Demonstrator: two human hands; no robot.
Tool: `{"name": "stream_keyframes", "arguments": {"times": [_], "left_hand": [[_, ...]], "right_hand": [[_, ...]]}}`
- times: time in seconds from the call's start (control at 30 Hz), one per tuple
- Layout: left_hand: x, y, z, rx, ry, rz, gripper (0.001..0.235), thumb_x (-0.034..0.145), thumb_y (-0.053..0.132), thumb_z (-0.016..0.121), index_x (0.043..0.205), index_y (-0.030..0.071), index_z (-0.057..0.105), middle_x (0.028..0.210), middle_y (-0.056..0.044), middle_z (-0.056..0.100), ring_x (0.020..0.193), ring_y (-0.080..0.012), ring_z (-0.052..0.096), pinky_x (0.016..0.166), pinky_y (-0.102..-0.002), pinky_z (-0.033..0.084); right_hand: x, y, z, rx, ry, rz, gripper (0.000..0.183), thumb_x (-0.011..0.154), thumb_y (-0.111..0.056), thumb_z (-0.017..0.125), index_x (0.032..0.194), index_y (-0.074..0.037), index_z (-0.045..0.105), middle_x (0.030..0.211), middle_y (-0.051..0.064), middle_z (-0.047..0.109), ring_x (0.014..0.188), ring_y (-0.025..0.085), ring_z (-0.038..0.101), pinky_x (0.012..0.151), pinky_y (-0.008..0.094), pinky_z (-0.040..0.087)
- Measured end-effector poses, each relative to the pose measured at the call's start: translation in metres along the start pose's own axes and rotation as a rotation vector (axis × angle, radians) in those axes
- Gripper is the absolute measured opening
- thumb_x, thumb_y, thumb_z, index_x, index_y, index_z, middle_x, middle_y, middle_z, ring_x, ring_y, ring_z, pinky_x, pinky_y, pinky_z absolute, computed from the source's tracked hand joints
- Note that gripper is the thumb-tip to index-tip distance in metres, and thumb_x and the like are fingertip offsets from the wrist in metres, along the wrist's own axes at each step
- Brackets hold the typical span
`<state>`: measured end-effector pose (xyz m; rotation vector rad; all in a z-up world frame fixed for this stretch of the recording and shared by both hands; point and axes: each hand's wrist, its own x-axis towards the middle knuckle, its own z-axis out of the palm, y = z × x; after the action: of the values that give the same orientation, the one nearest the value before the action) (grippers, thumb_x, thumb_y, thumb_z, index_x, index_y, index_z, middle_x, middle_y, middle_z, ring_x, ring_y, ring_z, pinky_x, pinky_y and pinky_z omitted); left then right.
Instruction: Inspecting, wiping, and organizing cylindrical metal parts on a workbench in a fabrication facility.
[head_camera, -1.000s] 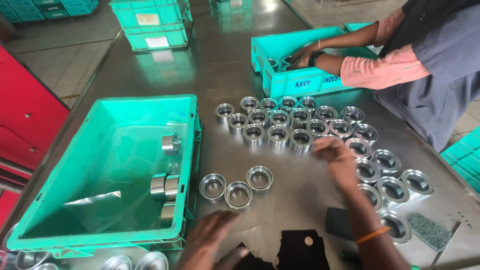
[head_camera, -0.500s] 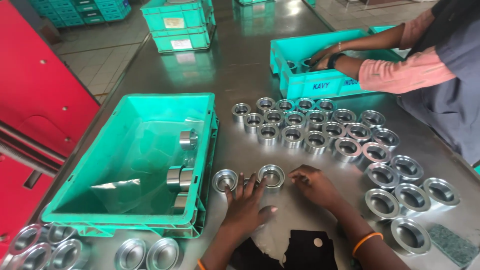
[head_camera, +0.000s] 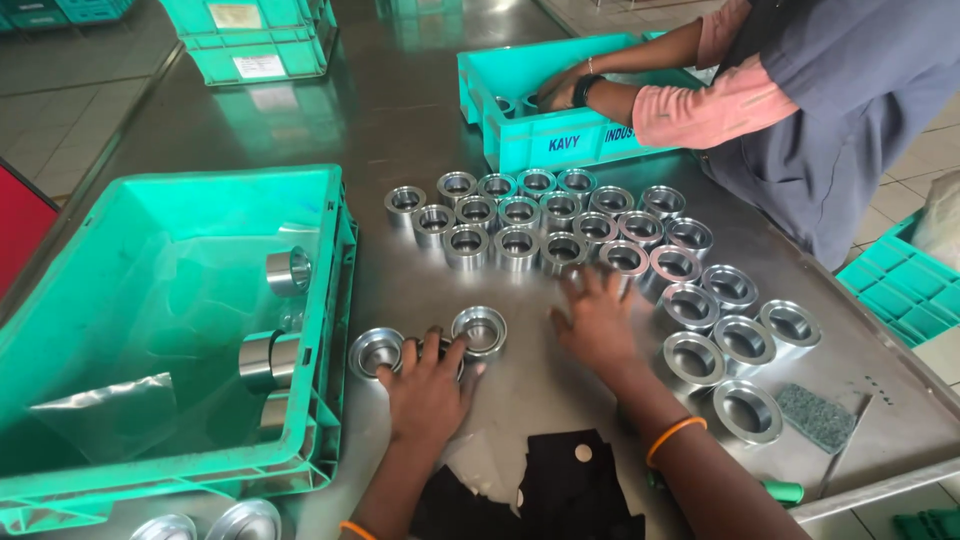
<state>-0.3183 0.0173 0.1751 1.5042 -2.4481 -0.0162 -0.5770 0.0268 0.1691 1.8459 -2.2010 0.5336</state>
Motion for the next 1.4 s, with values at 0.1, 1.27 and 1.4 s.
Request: {"name": "stream_keyframes", "arguments": {"times": [0.1,1.27,1.4], "left_hand": [[0.007,-0.005,0.015,0.039,0.077,-0.036,0.049,0.090,0.056,0.062,0.131,0.030,0.061,0.136,-0.003,0.053,0.122,-0.0295,0.047,0.087,-0.066,0.037],[-0.010,-0.047,0.018,-0.282,0.156,-0.256,0.044,0.085,0.018,0.072,0.123,0.001,0.059,0.134,-0.022,0.058,0.125,-0.0419,0.053,0.100,-0.057,0.039],[-0.002,-0.032,0.034,-0.190,0.275,-0.043,0.049,0.084,0.019,0.072,0.127,0.000,0.060,0.133,-0.022,0.057,0.125,-0.0392,0.051,0.096,-0.064,0.032]], "right_hand": [[0.003,0.027,0.016,-0.187,0.061,0.132,0.091,0.079,-0.049,0.071,0.154,-0.003,0.045,0.156,0.020,0.033,0.147,0.042,0.024,0.112,0.076,0.014],[-0.015,-0.068,0.011,0.490,-0.245,-0.279,0.030,0.074,-0.024,0.081,0.101,-0.012,0.075,0.115,0.004,0.071,0.113,0.034,0.059,0.099,0.043,0.048],[-0.013,-0.058,0.031,0.525,-0.244,-0.273,0.032,0.069,-0.024,0.087,0.098,-0.013,0.077,0.119,0.005,0.070,0.115,0.033,0.056,0.098,0.044,0.048]]}}
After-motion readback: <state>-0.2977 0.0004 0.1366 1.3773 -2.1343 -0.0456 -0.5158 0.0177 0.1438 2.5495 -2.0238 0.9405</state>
